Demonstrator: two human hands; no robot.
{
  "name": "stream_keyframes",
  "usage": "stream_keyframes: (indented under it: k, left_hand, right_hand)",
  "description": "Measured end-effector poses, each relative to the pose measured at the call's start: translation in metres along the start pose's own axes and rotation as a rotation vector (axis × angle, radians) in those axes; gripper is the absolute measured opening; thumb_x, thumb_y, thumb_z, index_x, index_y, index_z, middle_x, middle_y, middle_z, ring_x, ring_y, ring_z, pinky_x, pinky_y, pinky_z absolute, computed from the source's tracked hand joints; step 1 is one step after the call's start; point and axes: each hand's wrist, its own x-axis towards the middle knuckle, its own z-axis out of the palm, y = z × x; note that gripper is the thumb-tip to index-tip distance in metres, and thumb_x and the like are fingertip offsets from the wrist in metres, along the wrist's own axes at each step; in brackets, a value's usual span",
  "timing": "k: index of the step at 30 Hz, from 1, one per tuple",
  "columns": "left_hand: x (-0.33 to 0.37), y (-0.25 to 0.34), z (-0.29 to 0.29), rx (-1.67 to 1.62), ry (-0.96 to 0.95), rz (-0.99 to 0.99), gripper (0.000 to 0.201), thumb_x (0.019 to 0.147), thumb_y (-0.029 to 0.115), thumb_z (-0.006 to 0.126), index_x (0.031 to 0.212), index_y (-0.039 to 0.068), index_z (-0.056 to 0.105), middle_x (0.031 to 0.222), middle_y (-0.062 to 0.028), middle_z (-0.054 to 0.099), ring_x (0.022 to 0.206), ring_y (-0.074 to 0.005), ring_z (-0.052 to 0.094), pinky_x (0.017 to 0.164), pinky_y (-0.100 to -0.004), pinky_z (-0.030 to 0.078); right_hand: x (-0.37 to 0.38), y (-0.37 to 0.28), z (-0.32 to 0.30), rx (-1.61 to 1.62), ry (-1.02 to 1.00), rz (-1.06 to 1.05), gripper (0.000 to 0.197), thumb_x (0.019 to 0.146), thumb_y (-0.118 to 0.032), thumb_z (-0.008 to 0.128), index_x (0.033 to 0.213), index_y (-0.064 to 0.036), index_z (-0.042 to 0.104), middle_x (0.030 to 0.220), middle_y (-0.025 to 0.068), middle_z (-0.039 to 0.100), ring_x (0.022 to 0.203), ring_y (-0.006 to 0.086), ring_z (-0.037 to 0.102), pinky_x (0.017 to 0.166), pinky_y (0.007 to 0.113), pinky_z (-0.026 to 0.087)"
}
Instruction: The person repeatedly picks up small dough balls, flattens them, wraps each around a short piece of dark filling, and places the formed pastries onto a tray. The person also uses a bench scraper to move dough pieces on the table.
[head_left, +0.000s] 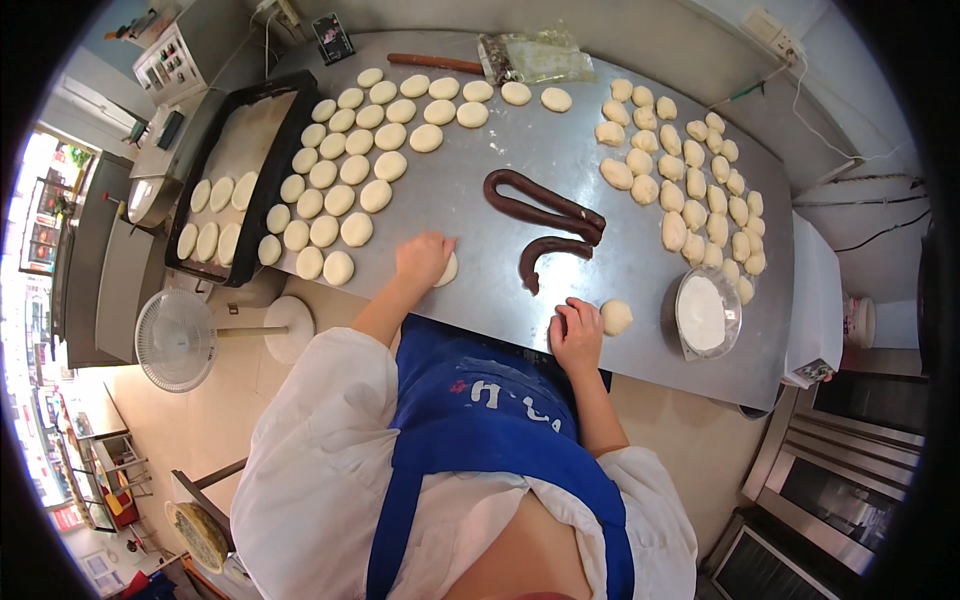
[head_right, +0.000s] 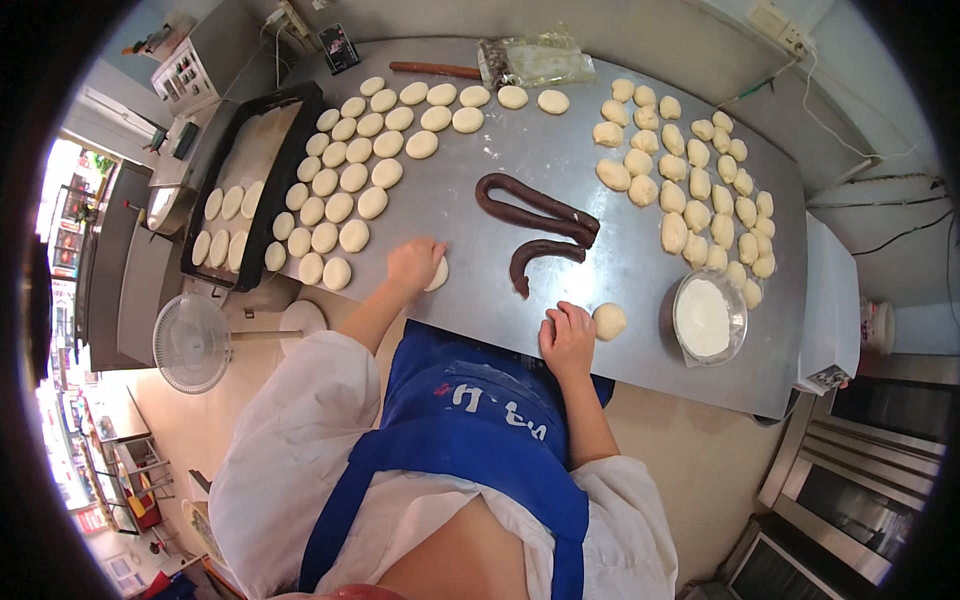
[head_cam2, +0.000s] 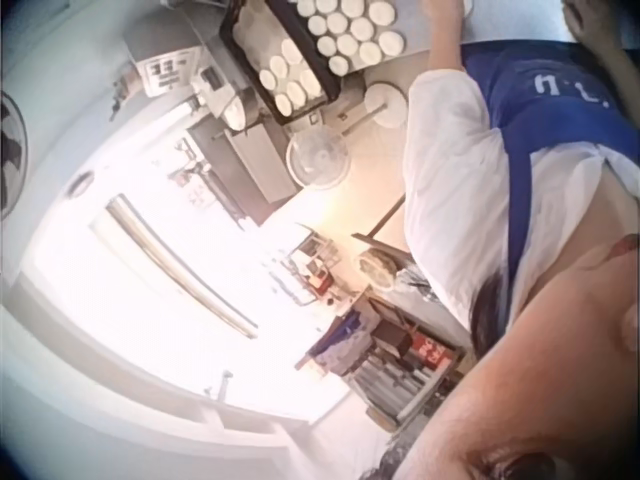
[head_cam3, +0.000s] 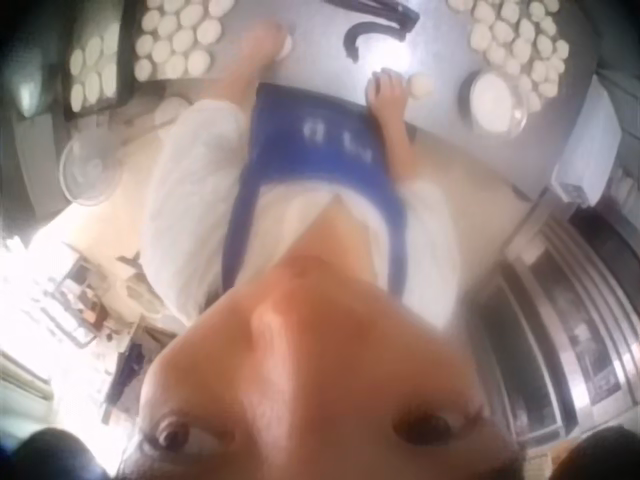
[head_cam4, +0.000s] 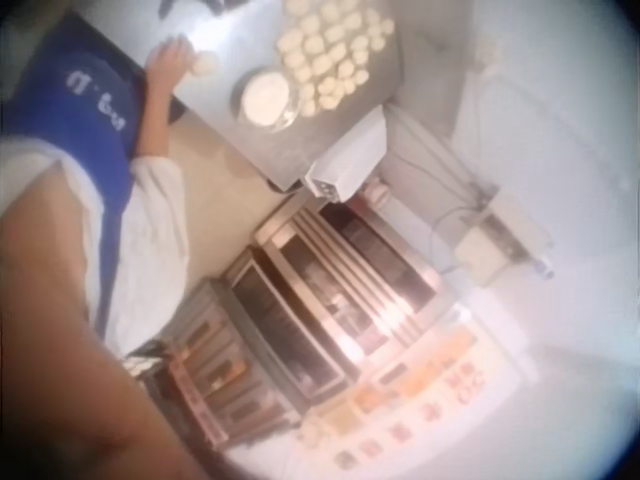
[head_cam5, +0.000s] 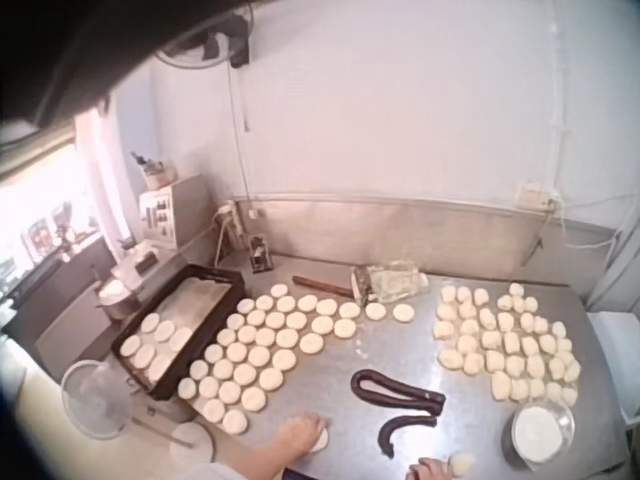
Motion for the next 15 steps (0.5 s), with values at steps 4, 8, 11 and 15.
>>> stream_keyframes:
  k: [4,8,11,15]
  left_hand:
    - [0.016,0.011,-0.016,0.1,0.141,0.099,0.037,0.092,0.042,0.056,0.097,0.007,0.069,0.111,-0.0185,0.062,0.1,-0.0328,0.061,0.101,-0.0543,0.034]
    - [0.019,0.002,0.013,-0.041,0.468,0.291,0.038,0.088,0.036,0.062,0.113,0.007,0.063,0.121,-0.0226,0.055,0.114,-0.0373,0.052,0.109,-0.0554,0.027]
    - [0.008,-0.027,0.027,-0.219,0.248,0.443,0.036,0.085,0.028,0.066,0.114,0.006,0.062,0.121,-0.0208,0.054,0.11,-0.0372,0.054,0.102,-0.0477,0.04]
    - [-0.006,-0.024,-0.044,-0.285,-0.358,-0.021,0.041,0.072,0.029,0.077,0.104,0.006,0.064,0.098,-0.0137,0.064,0.086,-0.0286,0.063,0.076,-0.039,0.051]
  right_hand:
    - [0.001,-0.001,-0.001,-0.037,-0.02,-0.008,0.019,0.076,-0.012,0.068,0.094,-0.0083,0.064,0.106,0.0091,0.06,0.099,0.0303,0.057,0.088,0.044,0.043]
    - [-0.002,0.004,-0.001,-0.02,-0.046,-0.002,0.021,0.075,-0.011,0.068,0.096,-0.0089,0.064,0.108,0.009,0.06,0.1,0.0305,0.057,0.088,0.043,0.043]
    - [0.0,0.008,-0.009,0.014,-0.059,-0.061,0.023,0.075,-0.011,0.068,0.098,-0.009,0.063,0.108,0.0088,0.06,0.101,0.0303,0.057,0.089,0.043,0.042]
    - [-0.015,0.019,-0.039,-0.2,0.108,0.194,0.038,0.077,-0.013,0.068,0.112,-0.0058,0.059,0.118,0.0161,0.057,0.107,0.0364,0.054,0.096,0.047,0.04]
